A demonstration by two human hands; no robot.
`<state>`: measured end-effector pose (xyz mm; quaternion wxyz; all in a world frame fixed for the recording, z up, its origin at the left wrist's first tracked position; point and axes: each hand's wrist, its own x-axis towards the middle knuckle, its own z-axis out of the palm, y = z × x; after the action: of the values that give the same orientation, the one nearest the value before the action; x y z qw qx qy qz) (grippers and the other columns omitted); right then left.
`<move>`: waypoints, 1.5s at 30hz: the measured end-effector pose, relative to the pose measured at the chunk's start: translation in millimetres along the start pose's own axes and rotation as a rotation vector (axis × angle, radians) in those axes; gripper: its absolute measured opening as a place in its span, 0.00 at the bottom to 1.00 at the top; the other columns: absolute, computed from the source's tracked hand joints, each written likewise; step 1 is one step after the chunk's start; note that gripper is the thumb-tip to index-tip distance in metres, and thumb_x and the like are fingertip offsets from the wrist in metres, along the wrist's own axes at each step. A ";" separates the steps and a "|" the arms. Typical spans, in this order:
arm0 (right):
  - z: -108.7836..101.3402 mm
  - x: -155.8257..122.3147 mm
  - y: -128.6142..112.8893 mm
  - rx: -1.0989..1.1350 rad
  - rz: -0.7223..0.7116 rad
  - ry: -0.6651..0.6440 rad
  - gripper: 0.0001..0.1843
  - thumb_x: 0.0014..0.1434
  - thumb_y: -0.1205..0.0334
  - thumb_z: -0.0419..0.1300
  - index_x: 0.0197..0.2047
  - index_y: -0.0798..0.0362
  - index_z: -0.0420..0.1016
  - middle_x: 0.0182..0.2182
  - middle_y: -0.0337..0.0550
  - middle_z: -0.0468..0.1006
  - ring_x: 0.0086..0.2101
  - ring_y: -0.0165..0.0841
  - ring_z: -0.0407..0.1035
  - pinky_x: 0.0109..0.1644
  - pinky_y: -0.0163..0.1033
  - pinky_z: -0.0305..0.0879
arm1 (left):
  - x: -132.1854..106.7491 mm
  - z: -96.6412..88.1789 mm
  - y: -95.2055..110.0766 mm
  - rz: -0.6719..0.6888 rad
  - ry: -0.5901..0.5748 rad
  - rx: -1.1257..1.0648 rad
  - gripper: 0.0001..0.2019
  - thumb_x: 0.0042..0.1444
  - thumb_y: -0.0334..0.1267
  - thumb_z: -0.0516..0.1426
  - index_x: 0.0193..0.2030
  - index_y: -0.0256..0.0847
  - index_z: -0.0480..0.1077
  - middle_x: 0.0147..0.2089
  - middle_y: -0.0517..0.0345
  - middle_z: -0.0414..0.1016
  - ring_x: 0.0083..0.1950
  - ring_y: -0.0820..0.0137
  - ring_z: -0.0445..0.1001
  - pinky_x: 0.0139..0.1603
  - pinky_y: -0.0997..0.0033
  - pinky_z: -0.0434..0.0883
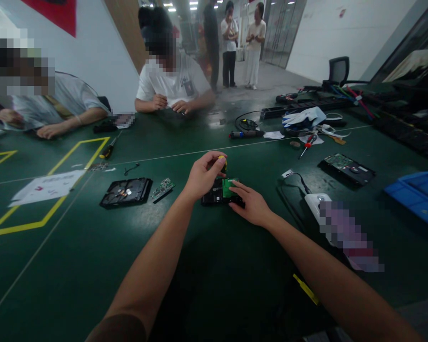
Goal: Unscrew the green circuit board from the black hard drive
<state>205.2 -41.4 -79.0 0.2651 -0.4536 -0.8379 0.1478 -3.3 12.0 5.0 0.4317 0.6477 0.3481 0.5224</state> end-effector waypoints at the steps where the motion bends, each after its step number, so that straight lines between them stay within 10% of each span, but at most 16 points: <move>1: -0.4 -0.1 -0.4 -0.001 0.000 -0.002 0.28 0.65 0.53 0.63 0.66 0.48 0.71 0.71 0.48 0.65 0.66 0.50 0.65 0.68 0.61 0.66 | -0.4 0.3 1.0 0.007 0.016 0.019 0.13 0.64 0.48 0.61 0.48 0.41 0.75 0.43 0.54 0.74 0.42 0.70 0.75 0.38 0.72 0.82; 10: -2.3 -0.4 -2.5 -0.003 0.015 -0.020 0.28 0.66 0.52 0.62 0.67 0.47 0.70 0.71 0.48 0.64 0.66 0.50 0.64 0.68 0.62 0.66 | -3.6 1.4 8.0 0.027 0.017 0.131 0.13 0.59 0.46 0.66 0.43 0.40 0.73 0.40 0.55 0.75 0.39 0.71 0.75 0.30 0.77 0.77; 18: -1.5 -0.1 -1.7 -0.004 0.012 -0.010 0.28 0.65 0.54 0.63 0.66 0.46 0.70 0.71 0.47 0.64 0.67 0.49 0.64 0.69 0.61 0.65 | -3.7 1.5 11.9 -0.001 -0.159 0.005 0.18 0.70 0.45 0.55 0.64 0.46 0.69 0.54 0.48 0.79 0.54 0.63 0.78 0.36 0.72 0.80; 28: -1.5 0.0 -1.2 -0.016 0.010 -0.025 0.28 0.66 0.52 0.63 0.66 0.49 0.70 0.71 0.48 0.64 0.67 0.49 0.63 0.68 0.61 0.65 | -2.5 1.9 6.2 0.064 0.049 0.149 0.12 0.61 0.40 0.65 0.47 0.40 0.71 0.50 0.49 0.78 0.41 0.69 0.79 0.27 0.77 0.76; 38: -0.8 0.1 -0.5 -0.014 0.013 -0.021 0.28 0.66 0.52 0.63 0.67 0.48 0.70 0.71 0.48 0.64 0.67 0.49 0.64 0.68 0.61 0.65 | -1.1 4.3 2.2 0.034 -0.066 -0.022 0.17 0.73 0.48 0.51 0.59 0.42 0.72 0.49 0.50 0.77 0.50 0.68 0.79 0.42 0.68 0.82; 45: -2.7 -0.2 -1.8 -0.010 0.024 -0.027 0.28 0.65 0.52 0.63 0.67 0.46 0.70 0.71 0.47 0.64 0.67 0.49 0.64 0.69 0.61 0.65 | -1.1 0.3 2.1 0.050 0.021 0.154 0.13 0.63 0.46 0.63 0.48 0.42 0.72 0.45 0.54 0.74 0.44 0.69 0.76 0.32 0.77 0.79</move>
<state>205.6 -42.5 -76.0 0.2498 -0.4629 -0.8367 0.1525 -3.3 10.2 6.5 0.3638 0.6819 0.3756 0.5114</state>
